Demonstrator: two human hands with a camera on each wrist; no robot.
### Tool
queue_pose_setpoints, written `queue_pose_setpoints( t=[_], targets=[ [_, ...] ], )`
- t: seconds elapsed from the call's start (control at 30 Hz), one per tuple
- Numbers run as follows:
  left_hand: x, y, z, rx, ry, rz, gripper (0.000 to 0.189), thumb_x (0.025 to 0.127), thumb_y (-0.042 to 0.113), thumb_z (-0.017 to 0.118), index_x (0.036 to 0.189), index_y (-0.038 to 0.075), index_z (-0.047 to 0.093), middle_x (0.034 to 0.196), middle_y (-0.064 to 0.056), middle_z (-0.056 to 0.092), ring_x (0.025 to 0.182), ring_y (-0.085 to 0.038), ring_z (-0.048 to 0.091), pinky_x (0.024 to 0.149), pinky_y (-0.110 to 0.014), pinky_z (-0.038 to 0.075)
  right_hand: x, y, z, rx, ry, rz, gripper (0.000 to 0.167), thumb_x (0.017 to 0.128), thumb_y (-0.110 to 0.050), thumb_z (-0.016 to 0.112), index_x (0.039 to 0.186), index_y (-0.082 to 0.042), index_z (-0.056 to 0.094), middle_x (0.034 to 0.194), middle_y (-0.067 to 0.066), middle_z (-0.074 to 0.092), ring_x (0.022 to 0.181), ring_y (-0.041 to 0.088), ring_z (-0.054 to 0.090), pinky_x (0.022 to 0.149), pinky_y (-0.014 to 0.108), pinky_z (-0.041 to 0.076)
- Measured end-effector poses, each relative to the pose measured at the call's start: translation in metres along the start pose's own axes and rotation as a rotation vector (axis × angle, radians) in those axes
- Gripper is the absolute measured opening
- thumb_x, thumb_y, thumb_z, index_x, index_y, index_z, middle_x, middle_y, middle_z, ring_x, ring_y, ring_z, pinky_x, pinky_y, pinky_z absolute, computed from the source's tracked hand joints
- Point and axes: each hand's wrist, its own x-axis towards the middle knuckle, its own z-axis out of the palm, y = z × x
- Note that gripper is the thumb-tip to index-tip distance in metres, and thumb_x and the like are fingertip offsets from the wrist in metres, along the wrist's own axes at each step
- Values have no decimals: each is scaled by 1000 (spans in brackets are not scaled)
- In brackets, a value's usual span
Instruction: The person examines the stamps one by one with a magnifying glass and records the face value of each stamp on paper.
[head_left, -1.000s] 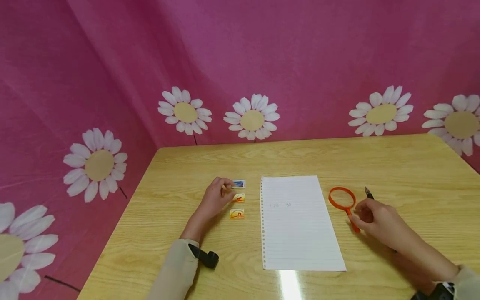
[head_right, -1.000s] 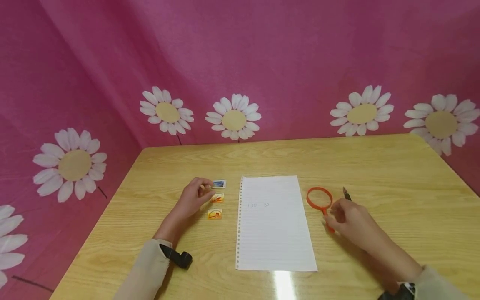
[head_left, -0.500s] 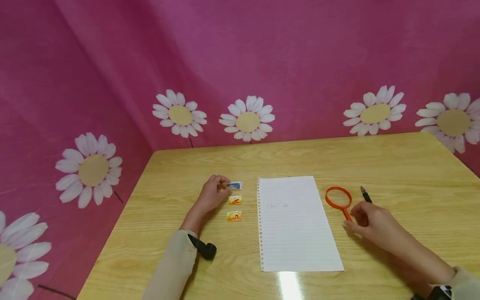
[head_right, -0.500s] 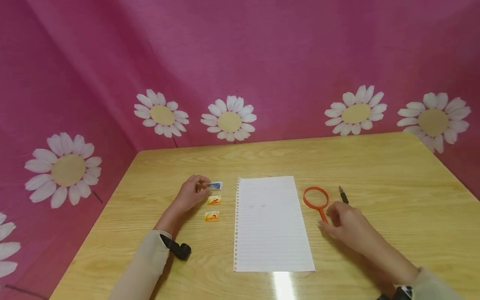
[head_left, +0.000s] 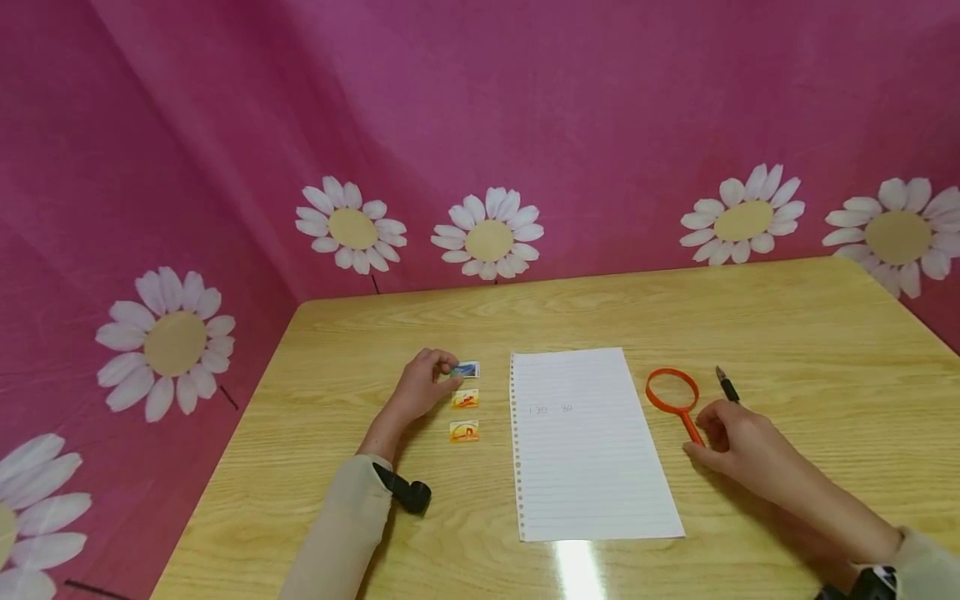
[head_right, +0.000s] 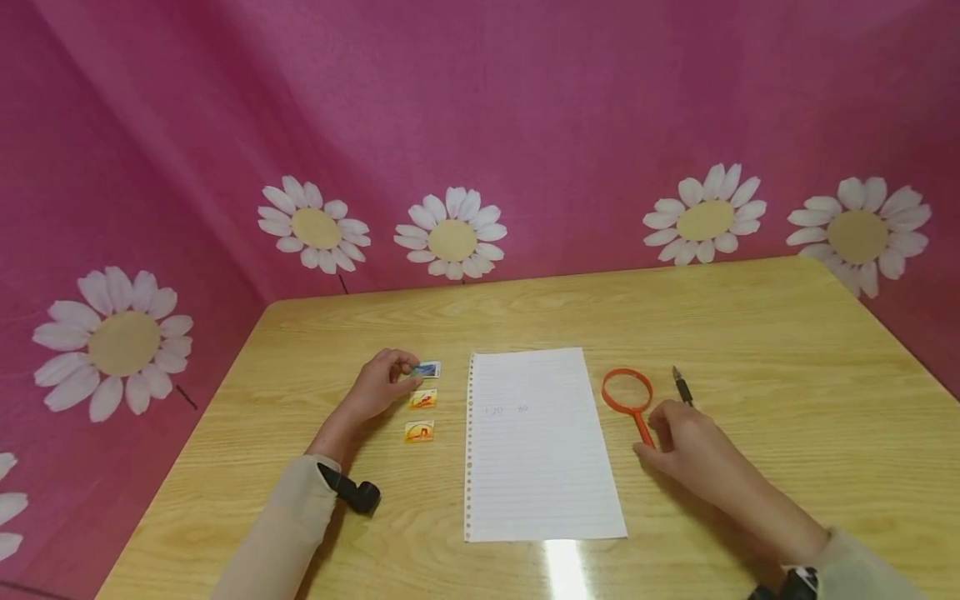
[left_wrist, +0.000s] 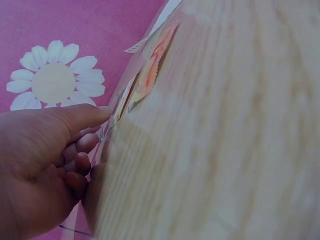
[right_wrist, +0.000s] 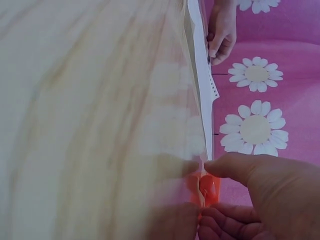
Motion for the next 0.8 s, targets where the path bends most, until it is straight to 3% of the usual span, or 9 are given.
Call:
queue_pose_setpoints(
  t=[0.37, 0.8],
  targets=[
    [2, 2, -1, 36, 10, -7, 20, 92, 13, 67, 109, 3, 62, 100, -11, 55, 85, -19, 45, 76, -30, 35, 4, -3, 5, -5, 44, -29, 28, 74, -7, 82, 84, -4, 56, 69, -3, 47, 61, -3, 35, 55, 20, 34],
    [3, 0, 0, 35, 6, -26, 19, 93, 14, 66, 109, 5, 62, 98, -9, 54, 84, -19, 44, 77, -30, 35, 4, -5, 7, -28, 2, 45, 21, 78, -5, 76, 85, -2, 57, 66, -2, 50, 59, 2, 37, 54, 22, 34]
  ],
)
